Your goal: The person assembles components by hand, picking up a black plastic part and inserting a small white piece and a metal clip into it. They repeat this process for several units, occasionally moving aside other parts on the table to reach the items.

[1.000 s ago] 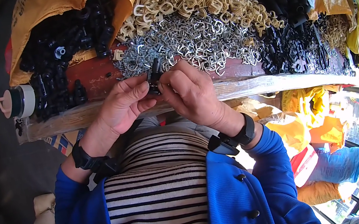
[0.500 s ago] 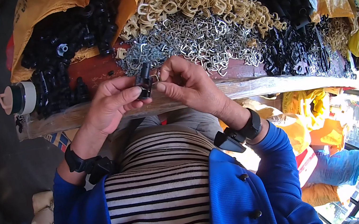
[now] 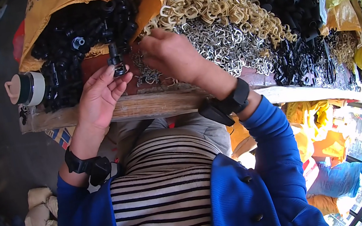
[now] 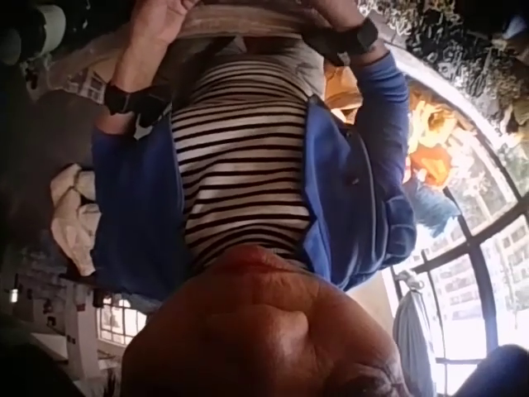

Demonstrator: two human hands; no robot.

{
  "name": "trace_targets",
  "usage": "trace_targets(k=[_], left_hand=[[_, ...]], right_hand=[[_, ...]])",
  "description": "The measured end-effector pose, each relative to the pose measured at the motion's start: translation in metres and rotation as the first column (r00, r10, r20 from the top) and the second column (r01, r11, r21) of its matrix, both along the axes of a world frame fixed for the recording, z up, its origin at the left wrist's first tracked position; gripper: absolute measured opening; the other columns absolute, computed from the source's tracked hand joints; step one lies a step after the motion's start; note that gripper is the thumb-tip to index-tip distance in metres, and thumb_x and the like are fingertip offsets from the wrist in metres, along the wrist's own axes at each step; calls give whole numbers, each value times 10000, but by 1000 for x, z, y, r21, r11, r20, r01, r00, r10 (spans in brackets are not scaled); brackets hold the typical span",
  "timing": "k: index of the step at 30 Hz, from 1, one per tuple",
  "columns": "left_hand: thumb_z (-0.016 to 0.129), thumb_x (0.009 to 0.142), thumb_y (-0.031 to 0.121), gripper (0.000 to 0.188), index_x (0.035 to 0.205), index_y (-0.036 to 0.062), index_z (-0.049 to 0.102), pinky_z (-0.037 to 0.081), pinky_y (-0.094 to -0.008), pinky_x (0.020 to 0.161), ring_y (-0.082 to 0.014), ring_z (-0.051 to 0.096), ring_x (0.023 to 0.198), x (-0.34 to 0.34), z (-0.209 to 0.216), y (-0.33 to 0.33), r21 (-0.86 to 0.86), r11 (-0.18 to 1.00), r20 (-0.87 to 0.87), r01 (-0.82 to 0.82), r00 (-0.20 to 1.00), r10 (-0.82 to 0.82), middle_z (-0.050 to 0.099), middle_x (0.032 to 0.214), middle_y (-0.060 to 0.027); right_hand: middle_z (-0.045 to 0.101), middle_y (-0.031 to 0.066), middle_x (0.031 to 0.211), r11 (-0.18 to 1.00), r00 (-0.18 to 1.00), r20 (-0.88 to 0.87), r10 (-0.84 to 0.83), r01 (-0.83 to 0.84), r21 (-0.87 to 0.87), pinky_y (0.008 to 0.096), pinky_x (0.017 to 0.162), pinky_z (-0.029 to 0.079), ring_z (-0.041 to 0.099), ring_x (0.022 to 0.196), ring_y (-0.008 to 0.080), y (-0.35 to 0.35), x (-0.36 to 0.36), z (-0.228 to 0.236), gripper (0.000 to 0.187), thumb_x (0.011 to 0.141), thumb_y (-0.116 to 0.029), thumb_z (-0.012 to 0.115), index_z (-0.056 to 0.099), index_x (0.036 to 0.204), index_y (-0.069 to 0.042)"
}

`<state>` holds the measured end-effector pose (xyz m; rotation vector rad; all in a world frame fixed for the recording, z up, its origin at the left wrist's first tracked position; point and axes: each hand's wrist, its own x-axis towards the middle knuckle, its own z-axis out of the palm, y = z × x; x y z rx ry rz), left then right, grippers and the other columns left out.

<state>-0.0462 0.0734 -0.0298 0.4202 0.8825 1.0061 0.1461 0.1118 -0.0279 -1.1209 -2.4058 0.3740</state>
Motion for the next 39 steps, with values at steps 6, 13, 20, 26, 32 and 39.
trace_targets(k=[6, 13, 20, 26, 32, 39], left_hand=[[525, 784, 103, 173, 934, 17, 538, 474, -207, 651, -188, 579, 806, 16, -6, -2, 39, 983, -13, 177, 984, -177, 581, 854, -85], [511, 791, 97, 187, 960, 18, 527, 481, -219, 655, -204, 578, 814, 58, 1, -6, 28, 945, 10, 327, 945, -327, 579, 864, -78], [516, 793, 123, 203, 975, 33, 521, 490, -242, 660, -223, 577, 814, 78, -3, -9, 12, 926, 146, 376, 916, -374, 577, 874, -67], [513, 797, 135, 207, 979, 36, 519, 492, -242, 656, -225, 580, 802, 84, -8, -6, 12, 905, 226, 425, 880, -417, 575, 876, -75], [512, 794, 133, 205, 955, 6, 521, 494, -229, 629, -217, 582, 789, 91, 1, -1, 36, 846, 171, 533, 830, -530, 576, 855, -96], [524, 771, 119, 187, 890, -23, 544, 482, -193, 592, -151, 581, 693, 86, -1, 9, 90, 923, -3, 374, 927, -376, 583, 797, -94]], right_hand=[[519, 22, 720, 734, 661, -589, -464, -85, -674, 237, 602, 422, 497, 653, 106, -28, 27, -3, 137, 808, -190, 496, 513, 818, -55], [483, 60, 964, 772, 560, -691, -457, -137, -621, 198, 624, 409, 467, 749, 77, -50, 53, 10, 165, 805, -177, 512, 538, 767, -18], [465, 71, 995, 836, 653, -677, -339, -121, -535, 262, 768, 376, 443, 899, 133, -56, 68, 15, 121, 750, -151, 585, 569, 767, -32], [428, 66, 1060, 878, 732, -638, -239, -118, -464, 217, 672, 401, 435, 886, 101, -51, 74, 10, 148, 758, -169, 579, 554, 781, -24], [459, 70, 1020, 913, 750, -596, -288, 27, -407, 266, 698, 407, 454, 893, 130, -50, 86, 7, 163, 720, -145, 616, 550, 809, -25], [559, 68, 786, 725, 723, -61, -688, 689, -3, 258, 669, 416, 545, 784, 172, -66, 196, 6, 158, 675, -87, 625, 567, 814, -39]])
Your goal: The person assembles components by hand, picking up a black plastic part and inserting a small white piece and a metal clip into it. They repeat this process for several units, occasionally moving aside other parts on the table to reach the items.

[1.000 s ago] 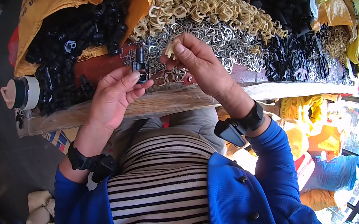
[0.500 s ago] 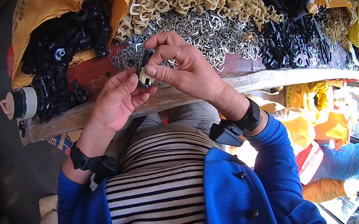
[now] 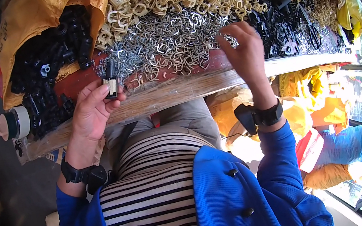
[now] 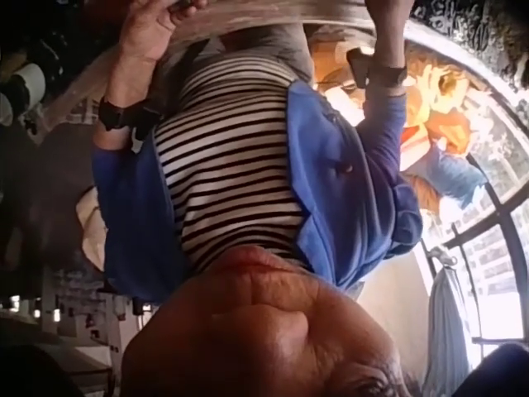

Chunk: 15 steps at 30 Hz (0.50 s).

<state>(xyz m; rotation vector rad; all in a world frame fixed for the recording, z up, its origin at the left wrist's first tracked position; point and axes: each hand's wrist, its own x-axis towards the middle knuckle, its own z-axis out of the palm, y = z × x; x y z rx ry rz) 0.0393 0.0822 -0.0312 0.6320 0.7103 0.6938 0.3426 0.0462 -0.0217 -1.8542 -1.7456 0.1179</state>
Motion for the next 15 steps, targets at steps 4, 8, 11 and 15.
trace_targets(k=[4, 8, 11, 15], left_hand=[[523, 773, 123, 184, 892, -16, 546, 481, -194, 592, -147, 578, 688, 14, 4, 0, 11, 1000, -24, 3, 1000, -2, 585, 793, -93], [528, 770, 117, 179, 895, -9, 547, 481, -194, 593, -147, 579, 694, 25, 6, -3, -12, 1000, -33, -5, 999, 4, 585, 794, -89], [531, 769, 113, 174, 895, -6, 548, 481, -197, 594, -146, 579, 694, 30, 7, -4, -17, 1000, -31, 1, 1000, -2, 586, 795, -84], [535, 767, 107, 168, 893, -4, 549, 483, -202, 594, -144, 579, 694, 33, 4, -6, -34, 999, -11, 3, 1000, -4, 585, 795, -79]], right_hand=[[560, 81, 785, 955, 788, 545, -288, 279, 100, 302, 591, 427, 554, 684, 234, -7, 69, -13, 129, 700, -150, 595, 580, 796, -66], [557, 90, 745, 957, 788, 551, -274, 282, 71, 332, 557, 422, 536, 619, 270, -7, 90, -28, 149, 697, -188, 590, 586, 803, -82], [563, 83, 730, 960, 860, 431, -272, 273, 59, 308, 551, 423, 548, 612, 231, -8, 97, -29, 169, 699, -174, 596, 581, 836, -77], [575, 66, 732, 953, 952, 96, -291, 298, -60, 254, 558, 428, 558, 631, 158, -7, 89, -24, 166, 726, -140, 585, 573, 867, -53]])
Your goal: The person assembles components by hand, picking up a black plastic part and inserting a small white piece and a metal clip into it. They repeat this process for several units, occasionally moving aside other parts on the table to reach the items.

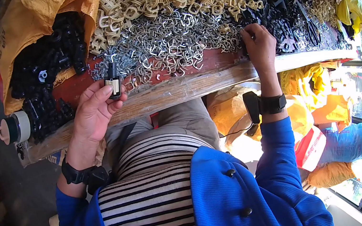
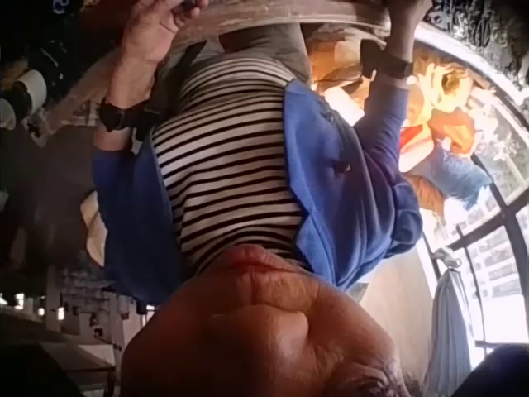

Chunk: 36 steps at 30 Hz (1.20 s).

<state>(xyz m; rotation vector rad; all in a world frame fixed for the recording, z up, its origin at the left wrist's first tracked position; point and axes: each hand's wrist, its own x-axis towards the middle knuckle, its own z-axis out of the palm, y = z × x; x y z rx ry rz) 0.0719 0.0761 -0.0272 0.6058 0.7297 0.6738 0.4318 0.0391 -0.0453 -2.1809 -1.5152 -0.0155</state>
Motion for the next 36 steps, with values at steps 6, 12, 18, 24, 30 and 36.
trace_targets(k=[6, 12, 18, 24, 30, 36], left_hand=[[546, 761, 110, 168, 887, -1, 550, 482, -203, 598, -141, 578, 701, -7, -2, 1, -21, 1000, 25, 14, 1000, -13, 583, 798, -73], [534, 768, 113, 184, 906, -8, 535, 482, -199, 603, -144, 576, 717, -23, -6, -2, -37, 999, 23, 39, 999, -38, 575, 823, -88], [528, 772, 116, 188, 910, -11, 531, 482, -195, 607, -140, 575, 724, -39, -10, -5, -41, 998, 40, 42, 998, -41, 572, 832, -89], [543, 768, 115, 188, 912, -5, 534, 477, -188, 614, -133, 572, 733, -46, -11, -10, -57, 997, 30, 54, 998, -53, 574, 834, -71], [602, 736, 144, 214, 901, 18, 555, 453, -190, 633, -110, 560, 724, -46, -6, -14, -75, 997, 19, 13, 1000, -11, 576, 814, -37], [598, 741, 149, 223, 924, 27, 559, 448, -222, 691, -102, 551, 750, -46, -6, -19, -47, 999, 29, 0, 1000, 1, 579, 838, -31]], right_hand=[[579, 57, 786, 980, 493, -848, 192, -47, 195, 177, 566, 432, 545, 653, 79, 3, -32, -1, 138, 780, -74, 531, 553, 899, -7], [568, 59, 793, 975, 189, -959, 209, -115, 190, 160, 559, 431, 542, 632, 85, 8, -89, 3, 169, 793, -37, 495, 515, 956, 2], [548, 52, 754, 907, 131, -948, 289, -353, 227, 166, 581, 426, 541, 639, 93, 14, -119, 0, 164, 801, -45, 480, 501, 957, 1], [516, 49, 704, 925, -77, -969, 237, -289, 249, 191, 538, 406, 490, 561, 98, 13, -180, 11, 143, 818, -61, 445, 479, 938, 10], [511, 53, 697, 900, -248, -933, 261, -286, 328, 198, 524, 397, 477, 554, 97, 2, -223, 18, 171, 809, -70, 459, 463, 956, 19], [504, 35, 692, 783, -74, -916, 395, -494, 378, 171, 539, 382, 485, 594, 75, -6, -237, 24, 245, 795, -84, 505, 451, 1015, 11]])
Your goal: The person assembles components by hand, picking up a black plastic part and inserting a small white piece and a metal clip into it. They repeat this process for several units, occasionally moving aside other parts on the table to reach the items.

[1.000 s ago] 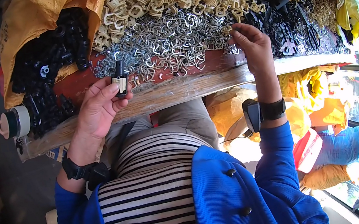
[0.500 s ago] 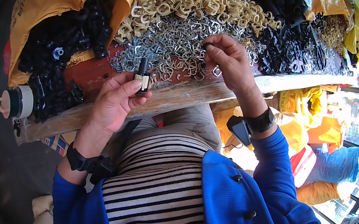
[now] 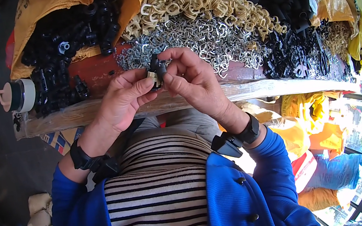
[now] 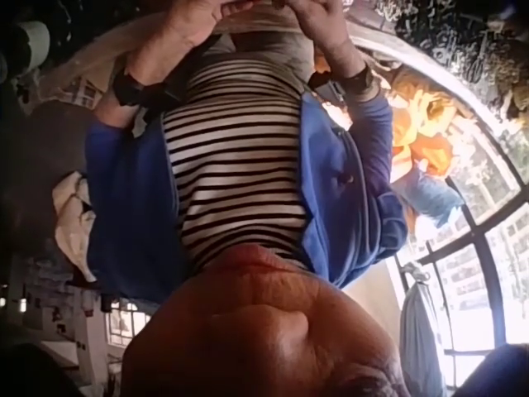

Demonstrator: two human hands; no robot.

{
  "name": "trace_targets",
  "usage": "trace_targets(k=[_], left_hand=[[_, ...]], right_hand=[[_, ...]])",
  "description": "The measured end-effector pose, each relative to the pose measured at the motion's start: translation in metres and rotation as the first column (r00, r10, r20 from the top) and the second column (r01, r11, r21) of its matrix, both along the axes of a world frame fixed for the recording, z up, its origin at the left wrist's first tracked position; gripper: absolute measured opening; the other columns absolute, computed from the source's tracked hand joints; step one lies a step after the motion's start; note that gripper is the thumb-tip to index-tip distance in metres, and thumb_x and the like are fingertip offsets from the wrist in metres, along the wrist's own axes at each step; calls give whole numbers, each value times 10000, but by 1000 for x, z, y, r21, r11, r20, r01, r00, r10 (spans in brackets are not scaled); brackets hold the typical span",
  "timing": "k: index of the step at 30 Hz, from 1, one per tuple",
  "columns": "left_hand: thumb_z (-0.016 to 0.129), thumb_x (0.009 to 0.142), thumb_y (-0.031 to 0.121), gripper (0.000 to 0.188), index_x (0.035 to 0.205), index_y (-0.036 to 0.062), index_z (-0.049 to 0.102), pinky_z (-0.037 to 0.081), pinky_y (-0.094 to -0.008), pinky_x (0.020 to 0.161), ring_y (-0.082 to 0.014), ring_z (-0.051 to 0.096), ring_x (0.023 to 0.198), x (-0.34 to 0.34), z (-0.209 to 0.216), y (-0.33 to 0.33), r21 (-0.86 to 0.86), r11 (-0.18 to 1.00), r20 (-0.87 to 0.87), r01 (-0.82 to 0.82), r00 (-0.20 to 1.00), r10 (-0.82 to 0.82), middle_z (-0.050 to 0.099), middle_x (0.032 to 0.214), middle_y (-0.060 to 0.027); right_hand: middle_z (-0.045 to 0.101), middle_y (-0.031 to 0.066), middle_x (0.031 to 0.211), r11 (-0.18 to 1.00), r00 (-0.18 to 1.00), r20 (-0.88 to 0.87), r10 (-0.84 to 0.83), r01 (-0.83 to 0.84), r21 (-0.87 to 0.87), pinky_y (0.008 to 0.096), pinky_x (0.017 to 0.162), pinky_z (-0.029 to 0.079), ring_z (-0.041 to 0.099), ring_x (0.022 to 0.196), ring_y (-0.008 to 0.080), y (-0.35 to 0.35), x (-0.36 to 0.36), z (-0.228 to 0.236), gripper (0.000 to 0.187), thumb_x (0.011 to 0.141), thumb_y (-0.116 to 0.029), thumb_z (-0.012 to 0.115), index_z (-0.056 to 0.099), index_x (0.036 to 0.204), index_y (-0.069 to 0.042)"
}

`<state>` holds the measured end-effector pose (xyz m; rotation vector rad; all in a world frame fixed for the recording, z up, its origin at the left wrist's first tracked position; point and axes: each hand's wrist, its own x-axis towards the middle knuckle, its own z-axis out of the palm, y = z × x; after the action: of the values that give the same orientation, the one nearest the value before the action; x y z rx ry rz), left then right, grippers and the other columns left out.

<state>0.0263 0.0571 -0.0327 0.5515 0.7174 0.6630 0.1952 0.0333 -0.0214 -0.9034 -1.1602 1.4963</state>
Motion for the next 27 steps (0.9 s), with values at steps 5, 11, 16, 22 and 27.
trace_targets(k=[5, 11, 16, 22, 27], left_hand=[[588, 751, 154, 214, 922, 29, 561, 452, -221, 694, -94, 546, 758, 3, -1, -2, 4, 1000, 13, -4, 1000, 4, 579, 851, -32], [547, 784, 175, 216, 936, 22, 549, 459, -207, 673, -81, 540, 747, 8, 1, -3, -6, 998, 30, 57, 998, -57, 569, 832, -29], [505, 813, 197, 232, 949, 11, 537, 463, -193, 644, -71, 535, 715, 14, 2, -2, 27, 985, -4, 171, 985, -171, 555, 798, -24], [492, 821, 194, 241, 957, -2, 531, 463, -181, 613, -67, 531, 662, 15, -1, 9, 109, 977, -31, 181, 983, -178, 547, 773, -26], [492, 821, 187, 258, 974, -20, 521, 460, -179, 602, -66, 529, 648, 11, -8, 23, 262, 934, -151, 245, 966, -211, 547, 763, -34]], right_hand=[[469, -18, 624, 986, 926, 374, -62, -1, 167, 152, 497, 346, 435, 549, 42, -5, -3, 0, 260, 772, -77, 553, 472, 1005, 3], [441, -25, 567, 897, 772, 581, -257, -34, 441, 175, 438, 318, 405, 495, 44, -5, 7, -7, 270, 704, -79, 629, 525, 942, -4], [433, -5, 552, 777, 719, 608, -337, -152, 611, 200, 413, 310, 405, 470, 59, 0, 16, -9, 299, 656, -107, 669, 552, 916, -17], [454, 1, 560, 787, 753, 585, -303, -149, 599, 207, 406, 315, 411, 451, 67, 7, 25, -9, 306, 647, -128, 678, 558, 909, -26], [523, -4, 579, 780, 431, 705, -563, -6, 626, 169, 453, 371, 465, 488, 45, 45, 73, 4, 248, 699, -101, 633, 559, 924, -28]])
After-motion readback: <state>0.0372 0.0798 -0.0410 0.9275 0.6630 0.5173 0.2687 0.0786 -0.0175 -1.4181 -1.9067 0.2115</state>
